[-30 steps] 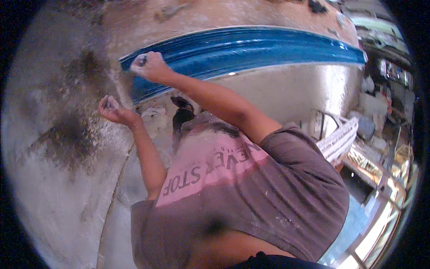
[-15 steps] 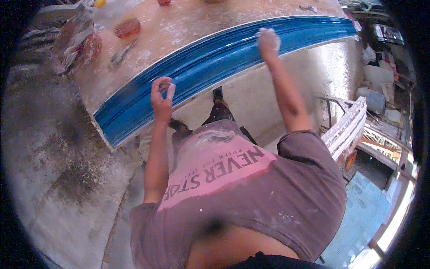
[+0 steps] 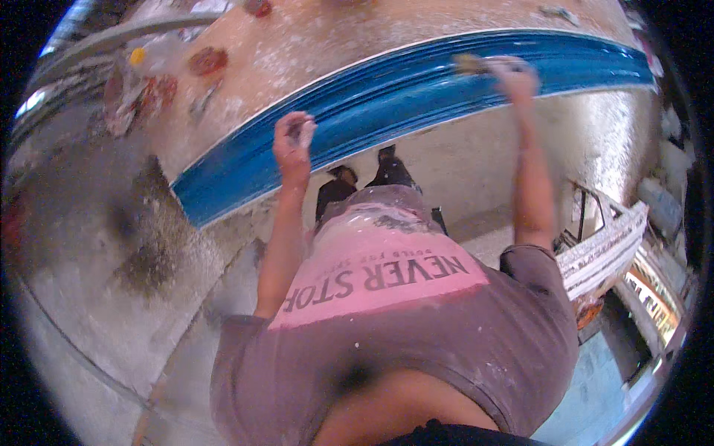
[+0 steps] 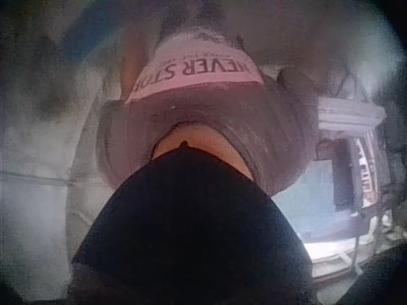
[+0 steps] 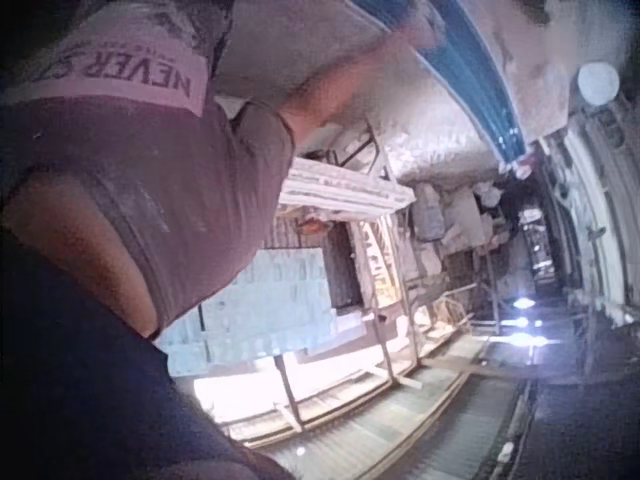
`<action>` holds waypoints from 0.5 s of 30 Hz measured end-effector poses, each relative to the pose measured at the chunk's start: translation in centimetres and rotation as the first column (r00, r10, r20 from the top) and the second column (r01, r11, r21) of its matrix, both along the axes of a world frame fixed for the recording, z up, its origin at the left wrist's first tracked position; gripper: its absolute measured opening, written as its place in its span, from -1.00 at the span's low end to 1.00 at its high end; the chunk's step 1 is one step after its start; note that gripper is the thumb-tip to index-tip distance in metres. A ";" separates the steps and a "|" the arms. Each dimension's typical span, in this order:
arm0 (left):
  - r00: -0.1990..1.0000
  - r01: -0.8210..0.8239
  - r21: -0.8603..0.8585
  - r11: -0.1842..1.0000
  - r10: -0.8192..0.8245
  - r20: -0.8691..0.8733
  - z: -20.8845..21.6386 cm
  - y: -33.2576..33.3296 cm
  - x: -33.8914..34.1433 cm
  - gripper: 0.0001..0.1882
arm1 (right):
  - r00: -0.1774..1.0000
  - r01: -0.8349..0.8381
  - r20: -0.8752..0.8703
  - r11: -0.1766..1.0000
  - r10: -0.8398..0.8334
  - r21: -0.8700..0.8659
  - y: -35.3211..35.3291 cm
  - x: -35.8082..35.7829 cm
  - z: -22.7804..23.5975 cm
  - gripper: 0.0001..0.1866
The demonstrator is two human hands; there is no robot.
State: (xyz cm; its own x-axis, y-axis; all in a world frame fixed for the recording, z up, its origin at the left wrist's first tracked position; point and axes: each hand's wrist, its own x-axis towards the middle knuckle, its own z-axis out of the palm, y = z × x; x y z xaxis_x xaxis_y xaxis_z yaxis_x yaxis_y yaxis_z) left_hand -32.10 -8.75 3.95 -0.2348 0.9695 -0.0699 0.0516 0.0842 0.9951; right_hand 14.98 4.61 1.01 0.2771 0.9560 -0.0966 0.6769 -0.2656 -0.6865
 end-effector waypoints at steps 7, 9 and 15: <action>0.991 0.086 -0.204 0.975 -0.063 0.114 -1.3 -3.2 -1.4 -0.82 | 0.739 -0.085 0.669 0.996 0.081 -0.026 3.9 13.9 0.4 -0.72; 0.996 0.054 -0.235 0.971 -0.035 0.088 -1.6 -4.9 -3.0 -0.86 | 0.712 -0.171 0.674 0.980 0.196 -0.104 2.2 3.4 1.1 -0.74; 0.984 -0.126 -0.271 0.954 0.154 0.087 -2.0 -10.3 -8.4 -0.88 | 0.763 -0.642 0.278 0.736 0.584 0.216 -5.4 -21.5 3.3 -0.89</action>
State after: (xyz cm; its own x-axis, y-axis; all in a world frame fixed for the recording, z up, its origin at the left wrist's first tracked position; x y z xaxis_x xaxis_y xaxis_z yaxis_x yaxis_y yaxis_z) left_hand -40.46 -19.09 1.90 -0.3442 0.8711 -0.3504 -0.0836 0.3432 0.9355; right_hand -6.51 -0.83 4.34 -0.3945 0.8983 0.1935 0.7408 0.4355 -0.5114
